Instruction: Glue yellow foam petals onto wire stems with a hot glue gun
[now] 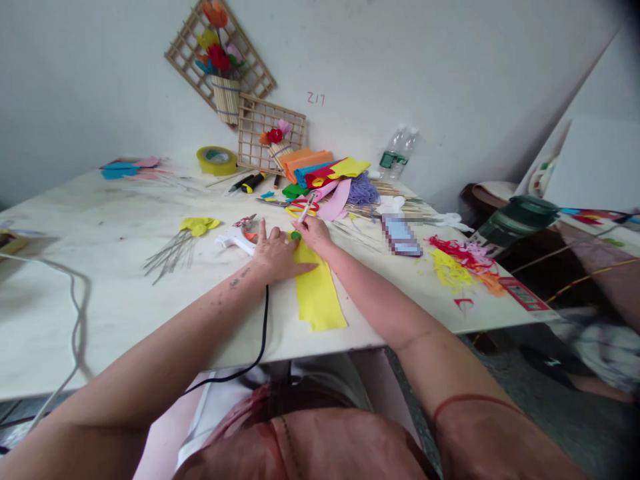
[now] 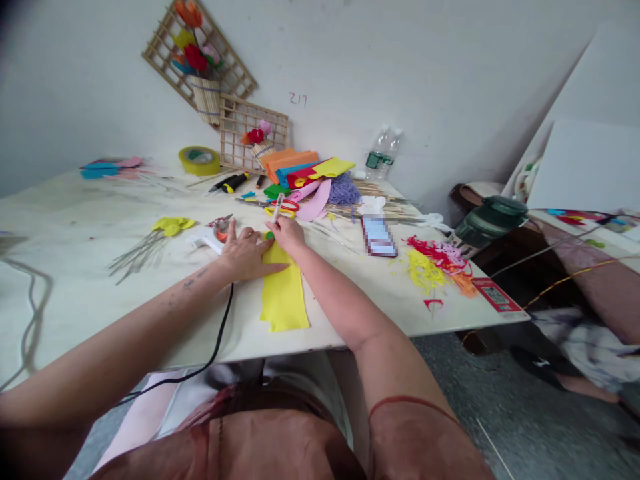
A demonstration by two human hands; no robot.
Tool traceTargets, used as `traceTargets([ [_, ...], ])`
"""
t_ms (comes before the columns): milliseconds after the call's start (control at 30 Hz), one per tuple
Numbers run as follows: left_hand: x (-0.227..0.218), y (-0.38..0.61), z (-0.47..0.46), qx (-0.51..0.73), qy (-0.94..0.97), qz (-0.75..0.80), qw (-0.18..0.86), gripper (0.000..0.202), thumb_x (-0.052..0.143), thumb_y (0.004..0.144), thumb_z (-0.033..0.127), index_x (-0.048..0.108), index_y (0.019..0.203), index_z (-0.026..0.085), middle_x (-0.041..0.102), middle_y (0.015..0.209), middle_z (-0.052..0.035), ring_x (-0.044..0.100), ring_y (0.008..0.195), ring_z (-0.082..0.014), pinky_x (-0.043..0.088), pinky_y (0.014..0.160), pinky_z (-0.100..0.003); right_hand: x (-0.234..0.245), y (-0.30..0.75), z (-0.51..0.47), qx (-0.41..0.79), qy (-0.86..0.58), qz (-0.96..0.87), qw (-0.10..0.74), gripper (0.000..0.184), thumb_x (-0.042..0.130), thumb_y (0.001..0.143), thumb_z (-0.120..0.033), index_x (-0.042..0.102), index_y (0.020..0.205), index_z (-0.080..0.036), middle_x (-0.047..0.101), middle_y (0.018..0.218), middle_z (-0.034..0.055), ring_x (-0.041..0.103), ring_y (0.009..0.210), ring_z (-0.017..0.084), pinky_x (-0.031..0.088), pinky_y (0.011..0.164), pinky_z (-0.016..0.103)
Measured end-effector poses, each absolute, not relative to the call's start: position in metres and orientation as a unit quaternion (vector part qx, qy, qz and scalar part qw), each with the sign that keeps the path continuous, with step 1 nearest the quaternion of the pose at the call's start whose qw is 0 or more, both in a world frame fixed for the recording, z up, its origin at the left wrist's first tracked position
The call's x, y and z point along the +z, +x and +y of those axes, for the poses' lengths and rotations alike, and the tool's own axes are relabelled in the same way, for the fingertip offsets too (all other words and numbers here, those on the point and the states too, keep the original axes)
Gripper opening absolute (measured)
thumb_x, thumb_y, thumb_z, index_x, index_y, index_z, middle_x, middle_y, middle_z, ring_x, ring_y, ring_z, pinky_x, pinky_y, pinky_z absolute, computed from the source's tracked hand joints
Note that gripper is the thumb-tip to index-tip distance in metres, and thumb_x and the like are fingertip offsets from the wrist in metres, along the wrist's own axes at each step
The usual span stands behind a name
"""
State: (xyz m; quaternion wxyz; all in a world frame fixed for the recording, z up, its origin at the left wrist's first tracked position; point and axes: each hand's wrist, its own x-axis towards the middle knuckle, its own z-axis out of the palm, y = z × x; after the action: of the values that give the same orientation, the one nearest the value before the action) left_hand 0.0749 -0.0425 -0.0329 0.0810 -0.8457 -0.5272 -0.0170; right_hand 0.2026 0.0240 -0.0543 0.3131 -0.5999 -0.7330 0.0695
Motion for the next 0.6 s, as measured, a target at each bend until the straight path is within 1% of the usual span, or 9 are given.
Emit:
traceTargets([
  [67,-0.0330,0.0748,-0.0424,-0.019,-0.847,-0.525,0.079,0.090,0.024,0.066,0.080,0.055,0.122,0.017,0.058,0.115,-0.0166,0.037,0.119,-0.0363,-0.013,0.101,-0.060,-0.0551,0.2027,0.0246,0.066,-0.595,-0.738,0.312,0.034,0.048,0.085,-0.045,0.065,0.082,-0.016,0.066,0.079,0.0052,0.057,0.071,0.015,0.034,0.058,0.023],
  [233,-0.0330,0.0750,-0.0425,-0.017,-0.846,-0.526,0.083,0.090,0.022,0.066,0.080,0.054,0.123,0.018,0.058,0.115,-0.0158,0.037,0.119,-0.0355,-0.014,0.101,-0.060,-0.0566,0.2035,0.0266,0.052,-0.595,-0.738,0.315,0.031,0.048,0.086,-0.041,0.065,0.084,-0.016,0.067,0.083,0.0060,0.058,0.075,0.015,0.034,0.060,0.023],
  [600,-0.0324,0.0743,-0.0426,-0.019,-0.847,-0.526,0.075,0.087,0.026,0.067,0.079,0.053,0.124,0.019,0.058,0.117,-0.0154,0.036,0.119,-0.0358,-0.014,0.101,-0.060,-0.0561,0.2040,0.0271,0.047,-0.600,-0.734,0.314,0.033,0.047,0.086,-0.041,0.066,0.084,-0.015,0.066,0.081,0.0068,0.058,0.076,0.016,0.036,0.062,0.023],
])
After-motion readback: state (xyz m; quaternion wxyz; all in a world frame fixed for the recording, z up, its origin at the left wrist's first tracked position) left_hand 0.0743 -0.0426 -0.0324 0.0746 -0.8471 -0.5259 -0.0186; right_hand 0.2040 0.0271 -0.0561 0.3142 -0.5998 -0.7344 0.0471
